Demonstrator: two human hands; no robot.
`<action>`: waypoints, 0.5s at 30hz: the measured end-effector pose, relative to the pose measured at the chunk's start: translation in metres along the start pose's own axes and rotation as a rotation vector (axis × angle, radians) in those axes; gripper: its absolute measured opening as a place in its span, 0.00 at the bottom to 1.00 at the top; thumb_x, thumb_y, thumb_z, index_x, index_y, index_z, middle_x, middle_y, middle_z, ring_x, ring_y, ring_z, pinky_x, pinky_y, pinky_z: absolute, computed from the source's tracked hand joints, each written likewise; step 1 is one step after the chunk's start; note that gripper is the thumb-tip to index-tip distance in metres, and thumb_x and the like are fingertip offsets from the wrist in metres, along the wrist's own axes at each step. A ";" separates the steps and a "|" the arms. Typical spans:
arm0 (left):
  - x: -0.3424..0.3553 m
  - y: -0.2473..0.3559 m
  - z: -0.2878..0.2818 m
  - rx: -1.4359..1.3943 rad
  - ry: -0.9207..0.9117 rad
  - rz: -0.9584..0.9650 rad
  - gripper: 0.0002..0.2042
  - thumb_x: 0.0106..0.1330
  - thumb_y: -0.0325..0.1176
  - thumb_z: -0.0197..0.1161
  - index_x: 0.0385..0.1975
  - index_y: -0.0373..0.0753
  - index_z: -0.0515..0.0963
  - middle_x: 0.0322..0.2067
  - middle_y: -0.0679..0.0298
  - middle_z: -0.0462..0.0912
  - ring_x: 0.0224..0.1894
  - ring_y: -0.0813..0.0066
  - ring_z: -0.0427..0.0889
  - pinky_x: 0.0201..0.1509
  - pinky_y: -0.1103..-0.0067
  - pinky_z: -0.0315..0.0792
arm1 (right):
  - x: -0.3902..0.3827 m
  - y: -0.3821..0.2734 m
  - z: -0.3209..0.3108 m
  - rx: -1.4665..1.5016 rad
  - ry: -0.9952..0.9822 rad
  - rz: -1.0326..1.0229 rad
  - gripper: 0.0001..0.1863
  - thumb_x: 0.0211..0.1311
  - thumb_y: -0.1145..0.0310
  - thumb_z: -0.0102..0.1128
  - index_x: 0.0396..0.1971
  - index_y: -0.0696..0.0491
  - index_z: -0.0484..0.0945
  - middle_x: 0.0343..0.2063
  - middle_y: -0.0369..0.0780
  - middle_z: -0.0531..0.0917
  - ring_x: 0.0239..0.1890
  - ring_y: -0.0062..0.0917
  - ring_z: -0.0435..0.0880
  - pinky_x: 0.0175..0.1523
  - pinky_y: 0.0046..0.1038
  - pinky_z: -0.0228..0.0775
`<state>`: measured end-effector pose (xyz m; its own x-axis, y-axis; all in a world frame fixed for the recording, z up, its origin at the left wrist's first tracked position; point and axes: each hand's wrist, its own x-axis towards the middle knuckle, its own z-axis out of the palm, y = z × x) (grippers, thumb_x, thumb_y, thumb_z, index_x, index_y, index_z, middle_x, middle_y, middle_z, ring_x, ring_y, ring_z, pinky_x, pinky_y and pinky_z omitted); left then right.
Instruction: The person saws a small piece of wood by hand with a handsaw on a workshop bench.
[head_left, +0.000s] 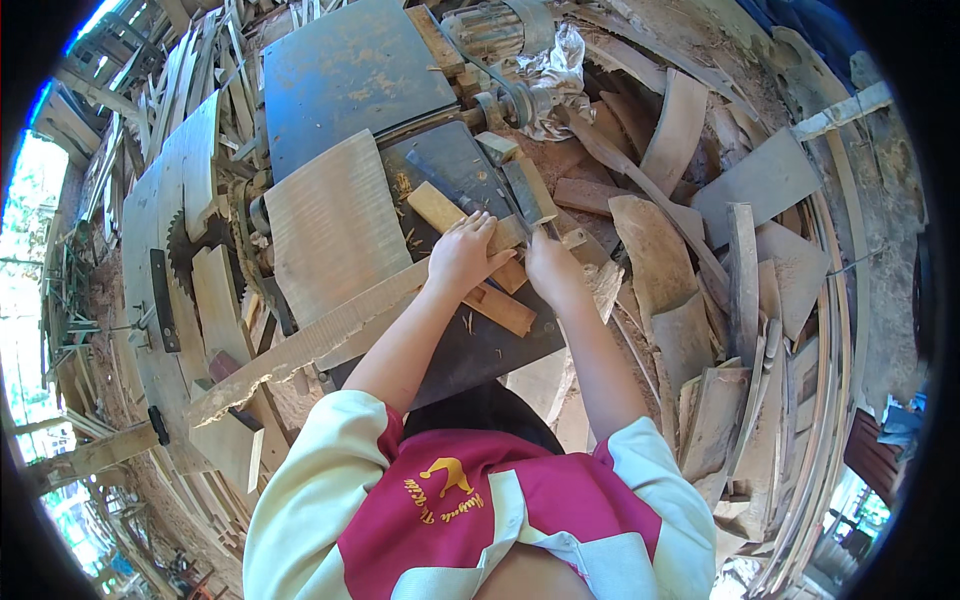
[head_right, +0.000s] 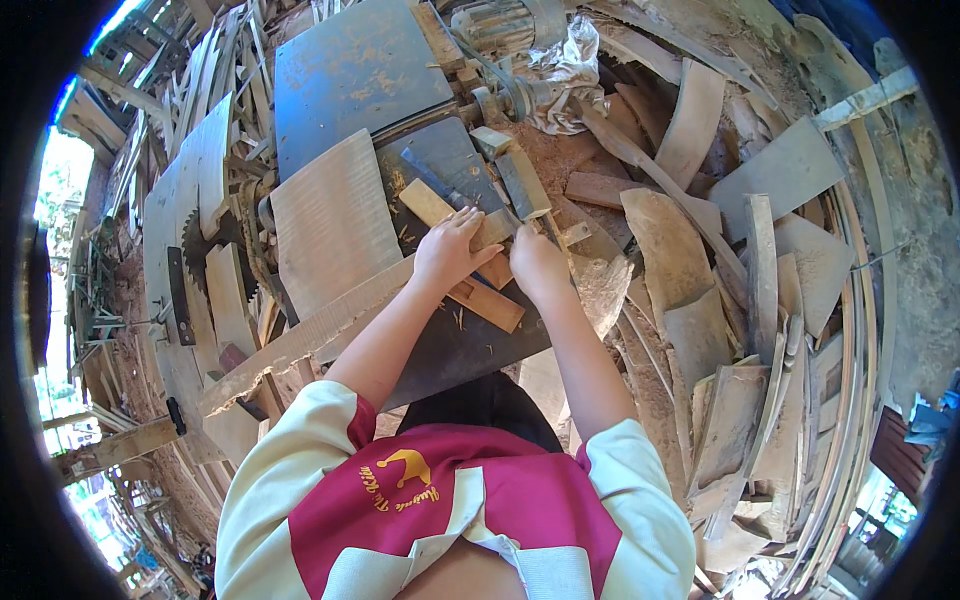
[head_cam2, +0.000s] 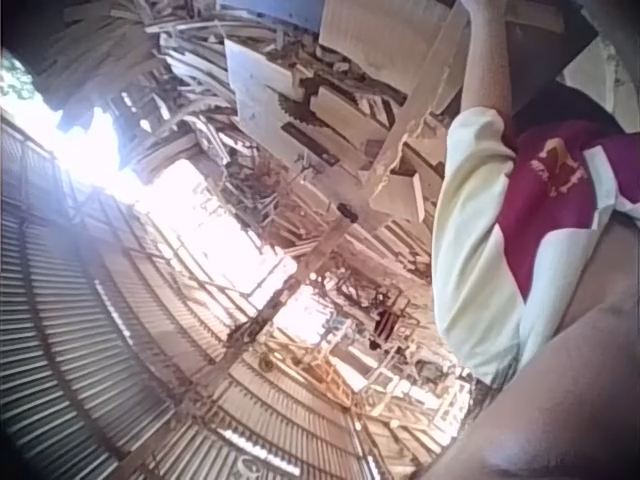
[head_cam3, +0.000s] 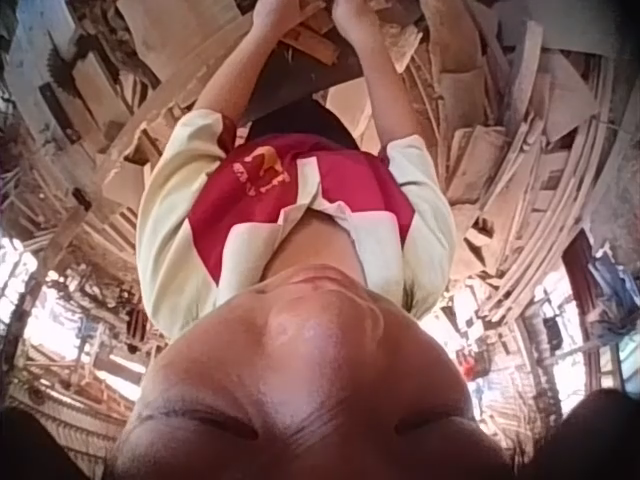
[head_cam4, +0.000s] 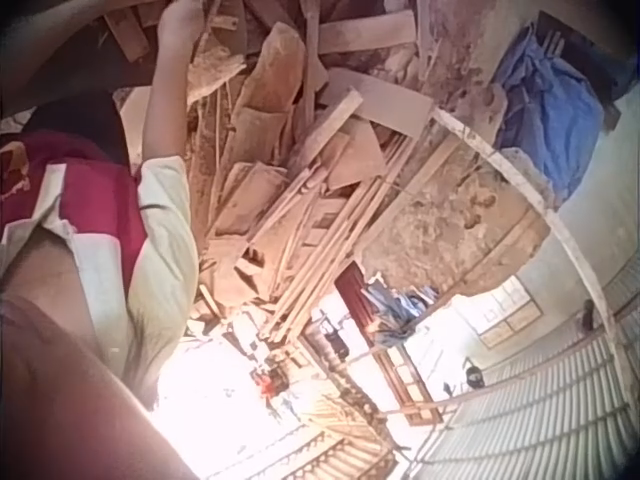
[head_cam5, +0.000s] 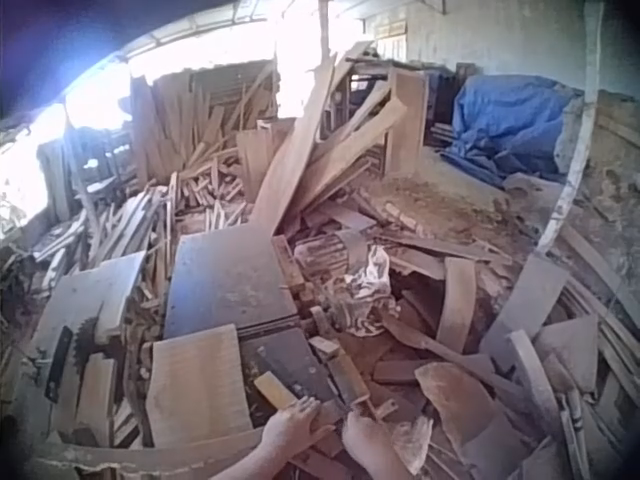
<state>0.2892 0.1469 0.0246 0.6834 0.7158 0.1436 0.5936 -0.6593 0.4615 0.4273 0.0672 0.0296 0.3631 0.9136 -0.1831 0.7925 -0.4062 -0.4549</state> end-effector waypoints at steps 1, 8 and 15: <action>0.000 -0.001 -0.001 0.007 -0.004 -0.010 0.29 0.50 0.51 0.61 0.45 0.32 0.72 0.48 0.50 0.72 0.53 0.62 0.70 0.57 0.74 0.64 | -0.009 0.000 -0.003 0.006 -0.013 0.025 0.10 0.57 0.67 0.42 0.29 0.58 0.69 0.24 0.53 0.78 0.30 0.47 0.78 0.37 0.45 0.68; -0.003 -0.006 0.004 0.029 0.012 0.006 0.30 0.51 0.52 0.60 0.46 0.33 0.71 0.49 0.53 0.72 0.54 0.64 0.70 0.57 0.75 0.63 | -0.099 0.018 -0.025 -0.080 -0.153 0.114 0.10 0.57 0.65 0.44 0.30 0.58 0.68 0.22 0.53 0.78 0.28 0.47 0.78 0.34 0.45 0.69; -0.005 -0.006 0.008 0.057 0.090 0.039 0.29 0.51 0.52 0.60 0.45 0.34 0.73 0.48 0.52 0.73 0.52 0.62 0.71 0.55 0.74 0.65 | -0.105 0.003 -0.048 -0.097 -0.167 0.152 0.10 0.57 0.66 0.44 0.29 0.59 0.69 0.23 0.54 0.77 0.29 0.47 0.78 0.36 0.45 0.69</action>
<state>0.2855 0.1454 0.0136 0.6669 0.7055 0.2400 0.5924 -0.6973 0.4036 0.4154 -0.0312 0.0892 0.4025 0.8291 -0.3881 0.7809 -0.5322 -0.3271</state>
